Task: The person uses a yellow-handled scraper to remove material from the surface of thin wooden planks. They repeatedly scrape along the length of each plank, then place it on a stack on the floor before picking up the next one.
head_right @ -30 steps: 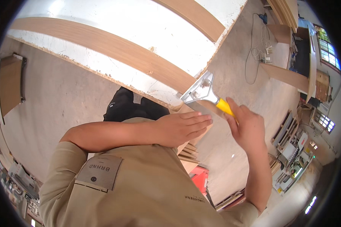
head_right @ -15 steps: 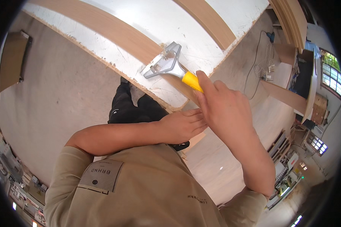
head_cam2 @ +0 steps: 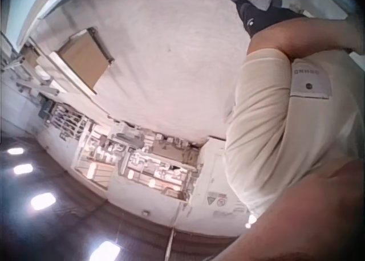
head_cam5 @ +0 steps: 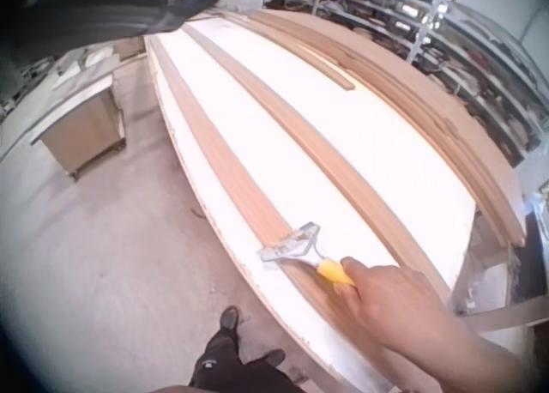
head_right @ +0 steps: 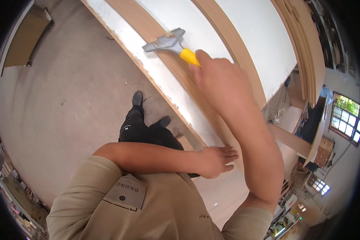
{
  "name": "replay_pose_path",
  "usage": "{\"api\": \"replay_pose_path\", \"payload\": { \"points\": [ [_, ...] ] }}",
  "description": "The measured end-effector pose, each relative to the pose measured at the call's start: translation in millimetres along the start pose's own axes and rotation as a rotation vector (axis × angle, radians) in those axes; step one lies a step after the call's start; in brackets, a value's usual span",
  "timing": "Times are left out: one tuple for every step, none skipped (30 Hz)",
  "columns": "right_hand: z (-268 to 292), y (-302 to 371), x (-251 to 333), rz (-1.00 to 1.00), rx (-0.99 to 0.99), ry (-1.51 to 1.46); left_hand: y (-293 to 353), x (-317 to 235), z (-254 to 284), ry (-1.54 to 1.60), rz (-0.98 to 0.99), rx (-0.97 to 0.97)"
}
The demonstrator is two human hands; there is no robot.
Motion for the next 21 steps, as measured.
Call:
{"api": "replay_pose_path", "payload": {
  "points": [
    [4, -6, 3, 0.001, 0.000, -0.004, 2, 0, 33, -0.042, 0.025, -0.116],
    [6, -8, 3, 0.003, 0.001, -0.008, 5, 0, 67, -0.084, 0.050, -0.232],
    [7, -7, 2, -0.004, 0.005, -0.015, 9, 11, 121, 0.219, 0.404, -0.234],
    [10, -8, 3, -0.001, 0.000, -0.017, 28, 26, 159, 0.135, 0.492, -0.274],
    [11, -4, 3, -0.022, 0.002, -0.019, 47, 39, 195, 0.062, 0.569, -0.288],
    [14, -5, 7, -0.013, -0.002, -0.017, 68, 47, 210, -0.402, 0.383, -0.352],
    [14, -6, 9, -0.018, -0.018, -0.009, 74, 52, 214, -0.403, 0.337, -0.339],
    [16, -13, 15, -0.014, -0.035, -0.004, 77, 55, 216, -0.405, 0.293, -0.326],
    [17, -17, 19, -0.011, -0.046, -0.004, 78, 52, 218, -0.402, 0.251, -0.308],
    [20, -23, 23, -0.006, -0.058, -0.004, 77, 52, 218, -0.367, 0.302, -0.252],
    [25, -33, 29, -0.001, -0.039, 0.003, 74, 50, 217, -0.331, 0.353, -0.196],
    [32, -46, 37, -0.020, -0.029, 0.005, 73, 48, 218, -0.324, 0.361, -0.131],
    [41, -62, 47, -0.017, -0.020, 0.009, 71, 48, 219, -0.324, 0.384, -0.081],
    [52, -79, 57, -0.013, -0.017, 0.009, 72, 50, 216, -0.347, 0.383, -0.040],
    [63, -98, 67, -0.001, -0.016, 0.013, 73, 55, 213, -0.372, 0.388, -0.007],
    [72, -115, 76, 0.006, -0.012, 0.015, 73, 56, 211, -0.361, 0.375, 0.000],
    [78, -133, 85, 0.014, -0.019, 0.008, 73, 58, 210, -0.350, 0.362, 0.006],
    [85, -152, 94, 0.017, -0.029, 0.003, 75, 59, 209, -0.342, 0.346, 0.012],
    [94, -170, 102, 0.021, -0.045, 0.000, 78, 57, 211, -0.339, 0.292, -0.014],
    [102, -190, 111, 0.032, -0.077, 0.007, 76, 58, 211, -0.292, 0.262, 0.052],
    [108, -209, 121, 0.043, -0.108, 0.011, 73, 56, 218, -0.244, 0.235, 0.120]
  ]
}}
Point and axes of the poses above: each hand's wrist, its own y-axis away from the middle knuckle, its own z-axis out of the back of the hand, x = y × z, the point moved 4 cm from there along -y, towards the middle knuckle, and after that the axes turned 15 degrees about y, right-handed, at the moved point
